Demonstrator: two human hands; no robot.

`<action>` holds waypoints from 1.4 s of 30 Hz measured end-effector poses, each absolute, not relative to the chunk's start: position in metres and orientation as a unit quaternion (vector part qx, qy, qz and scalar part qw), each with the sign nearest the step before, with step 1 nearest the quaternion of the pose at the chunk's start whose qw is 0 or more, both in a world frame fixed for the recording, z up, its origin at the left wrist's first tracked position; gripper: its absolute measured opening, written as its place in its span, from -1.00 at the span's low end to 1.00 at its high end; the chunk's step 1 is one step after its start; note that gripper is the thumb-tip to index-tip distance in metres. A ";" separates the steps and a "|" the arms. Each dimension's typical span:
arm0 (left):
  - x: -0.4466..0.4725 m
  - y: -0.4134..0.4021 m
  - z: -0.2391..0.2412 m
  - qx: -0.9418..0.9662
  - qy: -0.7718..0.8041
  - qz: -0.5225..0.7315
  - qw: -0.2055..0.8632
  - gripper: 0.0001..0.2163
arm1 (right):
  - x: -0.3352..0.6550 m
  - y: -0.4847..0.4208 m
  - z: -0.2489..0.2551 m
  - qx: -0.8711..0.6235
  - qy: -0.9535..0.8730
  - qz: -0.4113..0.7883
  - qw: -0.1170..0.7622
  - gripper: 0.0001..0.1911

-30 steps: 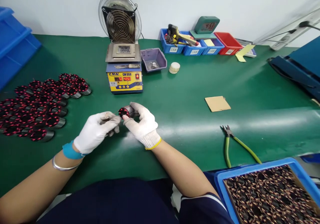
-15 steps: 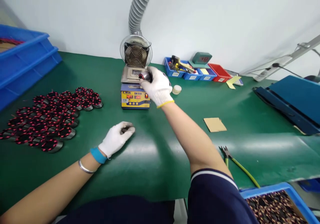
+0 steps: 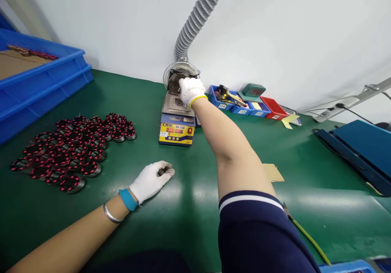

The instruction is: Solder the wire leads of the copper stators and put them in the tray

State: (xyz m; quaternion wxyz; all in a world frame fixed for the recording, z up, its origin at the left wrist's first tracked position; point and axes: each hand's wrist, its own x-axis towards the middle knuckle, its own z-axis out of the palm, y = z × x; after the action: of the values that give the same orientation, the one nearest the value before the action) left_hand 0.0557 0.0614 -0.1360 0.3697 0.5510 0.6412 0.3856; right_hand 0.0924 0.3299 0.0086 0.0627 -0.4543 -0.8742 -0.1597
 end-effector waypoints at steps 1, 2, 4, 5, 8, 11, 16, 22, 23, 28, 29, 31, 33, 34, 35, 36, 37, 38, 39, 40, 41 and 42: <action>0.056 0.061 -0.136 0.552 0.642 0.384 0.369 -0.80 | 0.091 0.331 0.007 -0.448 -0.877 -0.166 0.057 -0.51; 0.056 0.062 -0.136 0.552 0.643 0.383 0.368 -0.80 | 0.090 0.332 0.006 -0.443 -0.879 -0.170 0.051 -0.51; 0.055 0.062 -0.137 0.552 0.641 0.385 0.369 -0.80 | 0.089 0.332 0.005 -0.436 -0.881 -0.177 0.042 -0.51; 0.055 0.062 -0.138 0.551 0.640 0.386 0.370 -0.80 | 0.089 0.332 0.005 -0.433 -0.883 -0.179 0.038 -0.52; 0.055 0.062 -0.139 0.555 0.639 0.385 0.368 -0.80 | 0.089 0.331 0.006 -0.425 -0.886 -0.183 0.031 -0.53; 0.055 0.062 -0.139 0.558 0.644 0.382 0.358 -0.80 | 0.090 0.330 0.009 -0.431 -0.883 -0.179 0.041 -0.54; 0.055 0.062 -0.138 0.539 0.633 0.406 0.378 -0.82 | 0.102 0.322 0.021 -0.481 -0.861 -0.102 0.129 -0.60; 0.055 0.065 -0.137 0.437 0.654 0.505 0.355 -0.75 | 0.127 0.279 0.011 -0.469 -0.832 0.129 0.266 -0.63; 0.055 0.066 -0.137 0.416 0.652 0.527 0.352 -0.72 | 0.131 0.270 0.005 -0.470 -0.821 0.177 0.270 -0.61; 0.053 0.067 -0.139 0.368 0.615 0.600 0.357 -0.58 | 0.143 0.225 -0.019 -0.460 -0.806 0.282 0.242 -0.63; 0.052 0.067 -0.140 0.367 0.612 0.601 0.360 -0.57 | 0.142 0.221 -0.019 -0.453 -0.817 0.269 0.236 -0.64; 0.052 0.067 -0.141 0.370 0.614 0.593 0.368 -0.56 | 0.139 0.220 -0.016 -0.443 -0.838 0.216 0.234 -0.64; 0.053 0.067 -0.142 0.377 0.622 0.576 0.372 -0.55 | 0.133 0.230 -0.008 -0.438 -0.857 0.129 0.237 -0.62; 0.053 0.067 -0.143 0.384 0.628 0.566 0.372 -0.55 | 0.129 0.239 -0.004 -0.439 -0.864 0.079 0.232 -0.62; 0.053 0.067 -0.144 0.394 0.634 0.554 0.370 -0.56 | 0.125 0.250 0.000 -0.443 -0.868 0.030 0.222 -0.62; 0.053 0.067 -0.145 0.404 0.639 0.542 0.366 -0.56 | 0.121 0.262 0.004 -0.446 -0.871 -0.015 0.206 -0.62; 0.053 0.067 -0.146 0.415 0.644 0.531 0.361 -0.57 | 0.117 0.273 0.008 -0.448 -0.873 -0.054 0.186 -0.62; 0.053 0.067 -0.147 0.425 0.647 0.523 0.356 -0.57 | 0.113 0.284 0.010 -0.447 -0.875 -0.088 0.165 -0.62; 0.053 0.067 -0.147 0.435 0.649 0.516 0.351 -0.58 | 0.109 0.294 0.012 -0.444 -0.877 -0.114 0.145 -0.61; 0.053 0.066 -0.148 0.442 0.651 0.511 0.346 -0.58 | 0.106 0.302 0.013 -0.438 -0.880 -0.136 0.126 -0.59; 0.053 0.066 -0.148 0.448 0.653 0.506 0.342 -0.59 | 0.102 0.308 0.013 -0.431 -0.882 -0.154 0.110 -0.58; 0.053 0.066 -0.148 0.452 0.655 0.502 0.338 -0.59 | 0.099 0.312 0.013 -0.426 -0.884 -0.168 0.096 -0.57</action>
State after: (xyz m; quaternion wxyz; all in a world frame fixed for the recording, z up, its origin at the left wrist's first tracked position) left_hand 0.0531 0.0660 -0.1477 0.3382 0.4521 0.6555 0.5015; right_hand 0.0994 0.3124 0.0127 0.0964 -0.4260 -0.8838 -0.1678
